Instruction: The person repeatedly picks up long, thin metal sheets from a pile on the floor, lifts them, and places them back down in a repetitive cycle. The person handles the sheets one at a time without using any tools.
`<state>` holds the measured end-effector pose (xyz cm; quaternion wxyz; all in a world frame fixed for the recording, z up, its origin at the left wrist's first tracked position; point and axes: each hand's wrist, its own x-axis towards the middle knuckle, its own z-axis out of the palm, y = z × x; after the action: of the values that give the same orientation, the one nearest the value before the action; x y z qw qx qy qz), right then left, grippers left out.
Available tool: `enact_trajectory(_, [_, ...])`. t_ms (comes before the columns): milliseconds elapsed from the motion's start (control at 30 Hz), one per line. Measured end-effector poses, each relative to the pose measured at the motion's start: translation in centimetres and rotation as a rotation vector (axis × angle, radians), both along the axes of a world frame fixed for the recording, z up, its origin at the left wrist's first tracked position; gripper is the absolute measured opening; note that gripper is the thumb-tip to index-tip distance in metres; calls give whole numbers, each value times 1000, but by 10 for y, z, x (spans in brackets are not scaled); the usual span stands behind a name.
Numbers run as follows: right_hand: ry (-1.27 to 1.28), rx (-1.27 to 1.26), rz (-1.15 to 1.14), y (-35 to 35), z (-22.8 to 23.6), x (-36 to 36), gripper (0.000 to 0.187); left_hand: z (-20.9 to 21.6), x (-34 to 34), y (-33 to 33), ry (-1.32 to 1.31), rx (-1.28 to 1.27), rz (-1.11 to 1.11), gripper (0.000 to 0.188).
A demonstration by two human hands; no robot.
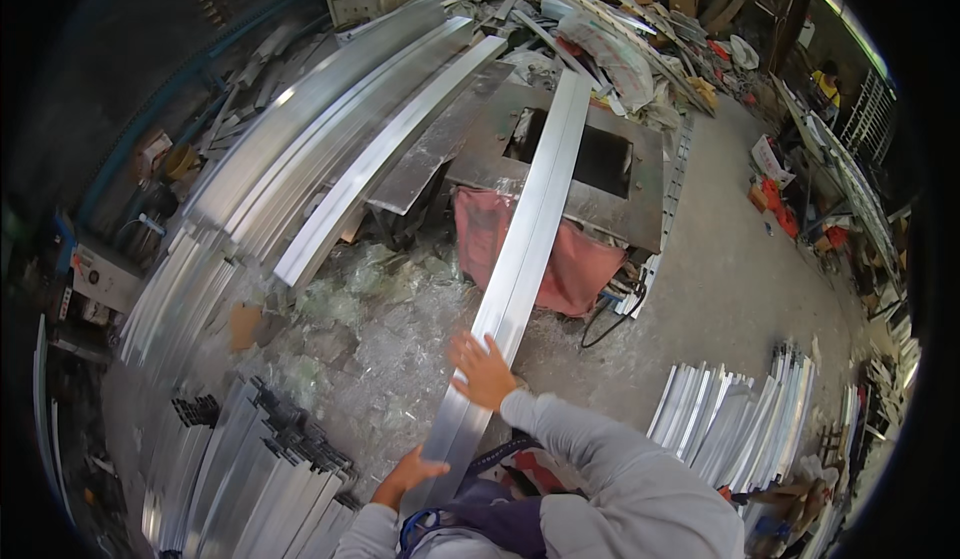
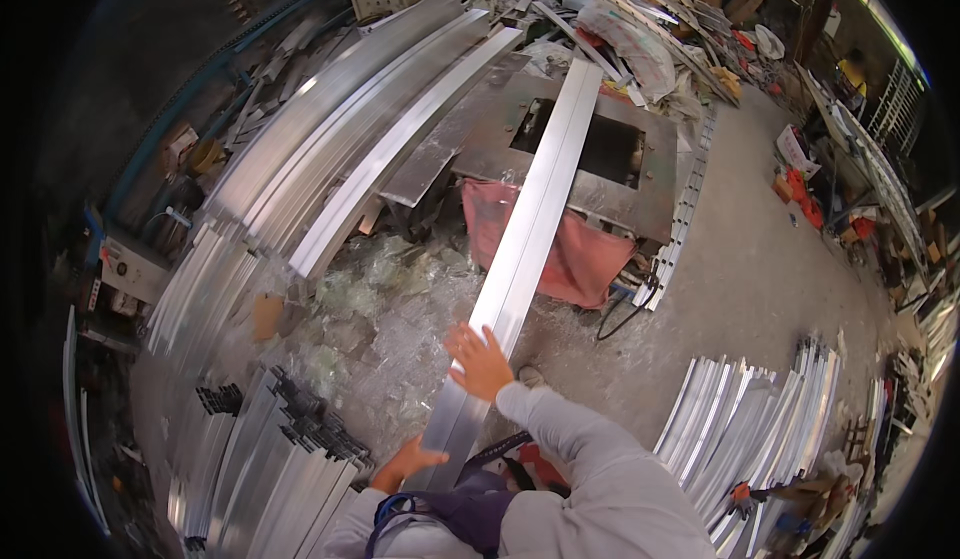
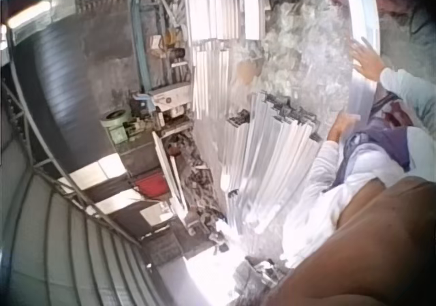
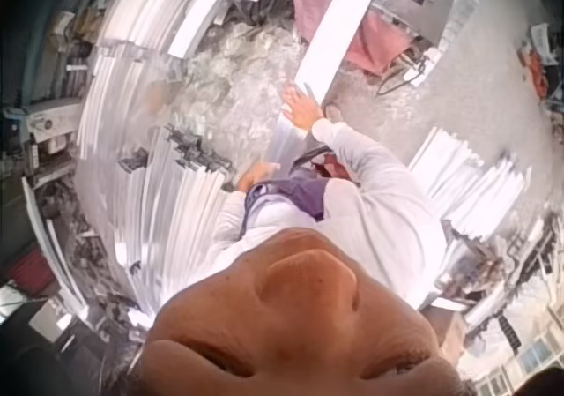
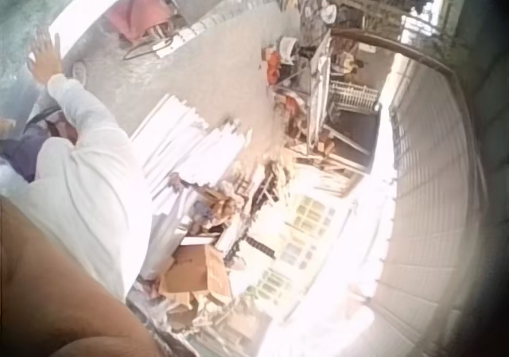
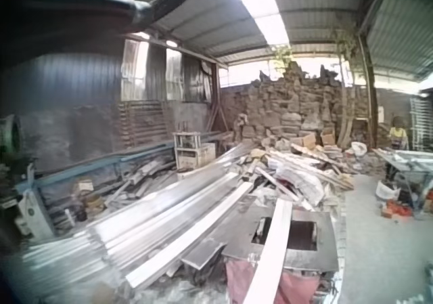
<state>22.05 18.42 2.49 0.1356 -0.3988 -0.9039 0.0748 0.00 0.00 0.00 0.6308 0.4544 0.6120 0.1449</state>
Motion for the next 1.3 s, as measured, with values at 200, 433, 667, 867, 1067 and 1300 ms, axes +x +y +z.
enact_trajectory(200, [70,-167,94,-195,16,-60,58,45,-74,-195,108,-294,64,67])
enact_trajectory(433, [181,-143,278,-245,12,-66,56,37,-96,-256,124,-399,126,71])
enact_trajectory(667, [10,-14,163,-87,8,-20,57,43,-21,-87,130,-144,33,74])
enact_trajectory(867, [36,192,52,141,32,46,55,11,44,137,196,193,45,71])
enact_trajectory(1067, [138,377,-195,339,44,137,48,80,156,374,94,325,-29,63])
enact_trajectory(1300, [69,407,-347,434,66,152,48,72,178,492,-13,380,-73,55])
